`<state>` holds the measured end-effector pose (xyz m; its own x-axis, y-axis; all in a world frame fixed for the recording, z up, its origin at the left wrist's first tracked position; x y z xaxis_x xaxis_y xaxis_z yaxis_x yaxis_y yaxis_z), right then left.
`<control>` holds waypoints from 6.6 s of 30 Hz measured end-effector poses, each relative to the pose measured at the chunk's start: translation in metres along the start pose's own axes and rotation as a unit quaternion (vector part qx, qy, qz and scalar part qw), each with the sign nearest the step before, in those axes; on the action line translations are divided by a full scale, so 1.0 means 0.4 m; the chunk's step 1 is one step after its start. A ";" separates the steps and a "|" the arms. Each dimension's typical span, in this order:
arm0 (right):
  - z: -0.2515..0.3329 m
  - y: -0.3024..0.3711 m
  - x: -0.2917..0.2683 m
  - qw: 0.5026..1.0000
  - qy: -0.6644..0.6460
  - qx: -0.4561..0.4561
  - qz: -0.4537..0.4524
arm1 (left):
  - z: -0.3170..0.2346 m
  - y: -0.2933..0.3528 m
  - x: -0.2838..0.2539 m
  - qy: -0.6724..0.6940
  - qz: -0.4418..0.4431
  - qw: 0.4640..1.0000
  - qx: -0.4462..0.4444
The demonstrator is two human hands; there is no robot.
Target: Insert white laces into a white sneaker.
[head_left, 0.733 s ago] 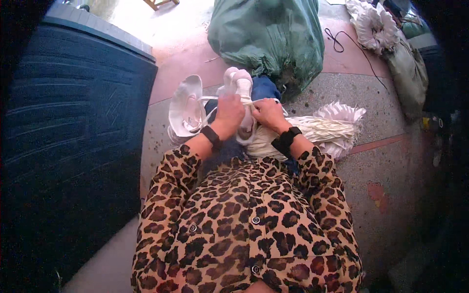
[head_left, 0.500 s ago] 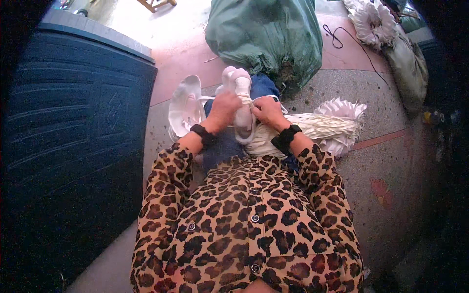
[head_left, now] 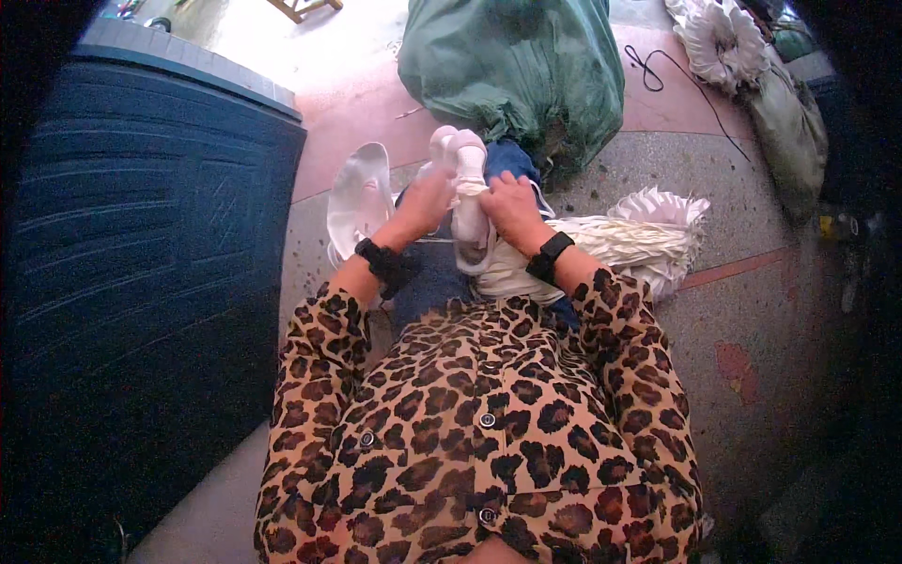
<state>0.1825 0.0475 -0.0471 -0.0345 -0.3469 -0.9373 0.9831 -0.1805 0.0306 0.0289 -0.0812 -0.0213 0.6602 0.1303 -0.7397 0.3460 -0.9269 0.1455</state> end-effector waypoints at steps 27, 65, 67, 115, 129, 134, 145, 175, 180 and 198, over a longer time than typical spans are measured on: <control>0.049 0.051 0.039 0.950 -0.251 0.185 0.018 | -0.008 -0.053 0.066 -0.138 0.170 0.965 -0.141; -0.061 0.058 0.058 0.858 -0.486 0.164 -0.022 | 0.036 -0.002 0.068 0.515 0.090 0.837 -0.163; -0.065 0.059 0.047 0.830 -0.531 0.166 -0.041 | 0.035 -0.003 0.068 0.506 0.103 0.842 -0.159; 0.023 0.079 -0.016 0.960 -0.230 0.151 0.051 | -0.079 0.031 0.053 -0.087 0.006 0.973 0.215; -0.052 0.091 0.020 0.922 -0.359 0.142 0.043 | -0.093 0.101 0.095 -0.174 -0.050 0.959 0.217; -0.055 0.044 -0.028 0.911 -0.403 0.080 -0.017 | -0.076 0.117 0.090 -0.145 -0.079 0.956 0.244; -0.019 0.009 -0.027 0.910 -0.399 0.112 -0.004 | -0.090 0.135 0.081 -0.146 -0.060 0.962 0.225; 0.020 -0.028 0.010 0.918 -0.384 0.090 -0.033 | -0.021 0.049 0.038 0.002 -0.089 0.993 0.078; 0.007 -0.015 0.026 0.919 -0.382 0.091 -0.037 | -0.002 0.011 0.054 0.014 0.010 0.998 0.059; 0.006 -0.012 0.025 0.904 -0.411 0.111 -0.041 | 0.038 -0.004 0.059 0.024 0.053 0.998 0.024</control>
<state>0.1772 0.0426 -0.0556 -0.3165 -0.8747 -0.3670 0.9142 -0.3845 0.1279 0.0336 -0.0822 -0.0490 0.7223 0.0466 -0.6900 0.2417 -0.9518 0.1887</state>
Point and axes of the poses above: each hand's wrist, its own y-axis away from the middle knuckle, its own x-axis out of the palm, z = x × y, the point moved 1 cm from there along -y, towards the middle knuckle, and after that the axes turned 8 degrees about z, right-handed, at the moved point
